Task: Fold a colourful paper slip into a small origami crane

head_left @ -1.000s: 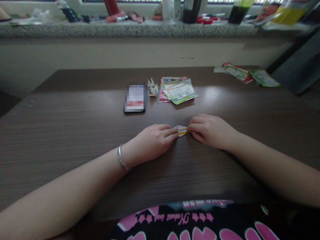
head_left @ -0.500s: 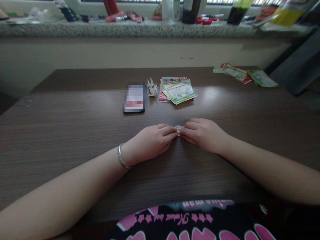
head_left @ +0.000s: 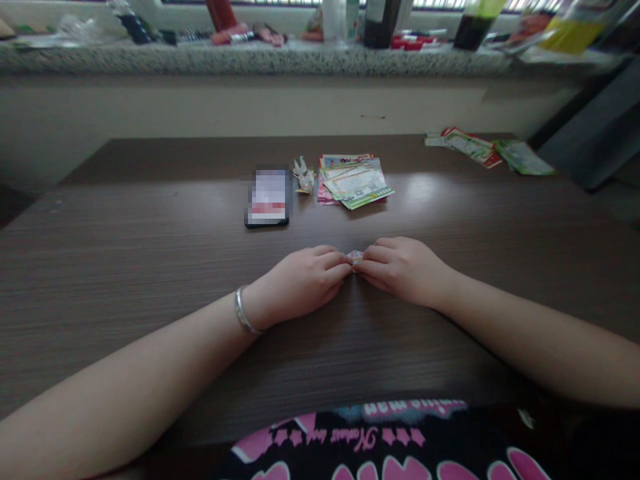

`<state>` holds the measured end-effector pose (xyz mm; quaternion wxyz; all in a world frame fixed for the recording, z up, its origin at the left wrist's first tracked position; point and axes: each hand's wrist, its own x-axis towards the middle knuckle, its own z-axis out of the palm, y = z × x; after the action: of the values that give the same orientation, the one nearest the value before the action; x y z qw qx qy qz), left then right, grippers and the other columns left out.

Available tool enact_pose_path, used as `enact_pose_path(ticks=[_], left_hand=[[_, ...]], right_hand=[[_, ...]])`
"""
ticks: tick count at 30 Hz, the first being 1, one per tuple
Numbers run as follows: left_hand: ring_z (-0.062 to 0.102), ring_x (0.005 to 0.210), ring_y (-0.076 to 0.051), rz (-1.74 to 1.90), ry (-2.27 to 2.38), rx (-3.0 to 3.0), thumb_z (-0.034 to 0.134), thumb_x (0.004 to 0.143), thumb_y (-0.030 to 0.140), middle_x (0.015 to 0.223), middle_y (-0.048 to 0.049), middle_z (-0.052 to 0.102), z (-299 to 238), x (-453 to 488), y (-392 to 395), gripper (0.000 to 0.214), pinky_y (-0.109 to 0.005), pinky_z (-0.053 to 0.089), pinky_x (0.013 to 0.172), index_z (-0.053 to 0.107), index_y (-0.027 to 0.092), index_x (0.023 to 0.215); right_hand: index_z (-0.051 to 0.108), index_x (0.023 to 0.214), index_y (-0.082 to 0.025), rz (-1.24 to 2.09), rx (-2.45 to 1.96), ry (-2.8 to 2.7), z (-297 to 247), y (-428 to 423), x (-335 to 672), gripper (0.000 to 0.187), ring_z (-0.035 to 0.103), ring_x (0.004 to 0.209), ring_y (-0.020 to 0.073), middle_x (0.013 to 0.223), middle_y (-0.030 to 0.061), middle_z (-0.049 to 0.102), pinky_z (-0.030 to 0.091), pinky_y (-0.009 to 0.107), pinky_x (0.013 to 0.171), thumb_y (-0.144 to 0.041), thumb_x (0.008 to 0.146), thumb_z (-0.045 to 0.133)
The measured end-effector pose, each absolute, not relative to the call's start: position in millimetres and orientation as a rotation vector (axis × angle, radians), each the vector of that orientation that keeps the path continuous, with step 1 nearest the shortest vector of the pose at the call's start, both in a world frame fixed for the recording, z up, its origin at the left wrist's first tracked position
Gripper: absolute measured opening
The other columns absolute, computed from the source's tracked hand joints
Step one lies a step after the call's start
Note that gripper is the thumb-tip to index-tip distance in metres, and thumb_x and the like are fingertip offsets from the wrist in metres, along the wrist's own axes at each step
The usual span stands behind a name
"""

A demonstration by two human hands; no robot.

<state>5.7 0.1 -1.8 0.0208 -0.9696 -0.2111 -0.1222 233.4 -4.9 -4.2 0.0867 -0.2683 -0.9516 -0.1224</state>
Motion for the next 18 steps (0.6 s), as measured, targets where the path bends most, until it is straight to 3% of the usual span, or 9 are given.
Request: enact_pose_path(ticks=[9, 18], left_hand=[[0.062, 0.096, -0.019, -0.375, -0.664, -2.990, 0.049, 0.091, 0.020, 0.105, -0.0085, 0.066, -3.8, 4.3, 1.6, 0.023, -0.032, 0.054, 0.089, 0.064, 0.013, 0.107], [0.064, 0.099, -0.019, -0.363, -0.594, -2.977, 0.047, 0.091, 0.020, 0.106, -0.0086, 0.069, -2.5, 2.8, 2.6, 0.026, -0.032, 0.055, 0.087, 0.062, 0.013, 0.112]], right_hand=[[0.068, 0.086, -0.016, -0.206, -0.957, -2.746, -4.3, -4.7, 225.6, 0.024, 0.056, 0.075, 0.0165, 0.084, 0.0068, 0.067, 0.038, 0.030, 0.070, -0.025, 0.093, 0.046], [0.068, 0.086, -0.019, 0.274, -1.230, -2.605, -4.7, 0.1, 224.3, 0.017, 0.058, 0.076, 0.0158, 0.084, 0.0039, 0.065, 0.038, 0.026, 0.066, -0.025, 0.083, 0.052]])
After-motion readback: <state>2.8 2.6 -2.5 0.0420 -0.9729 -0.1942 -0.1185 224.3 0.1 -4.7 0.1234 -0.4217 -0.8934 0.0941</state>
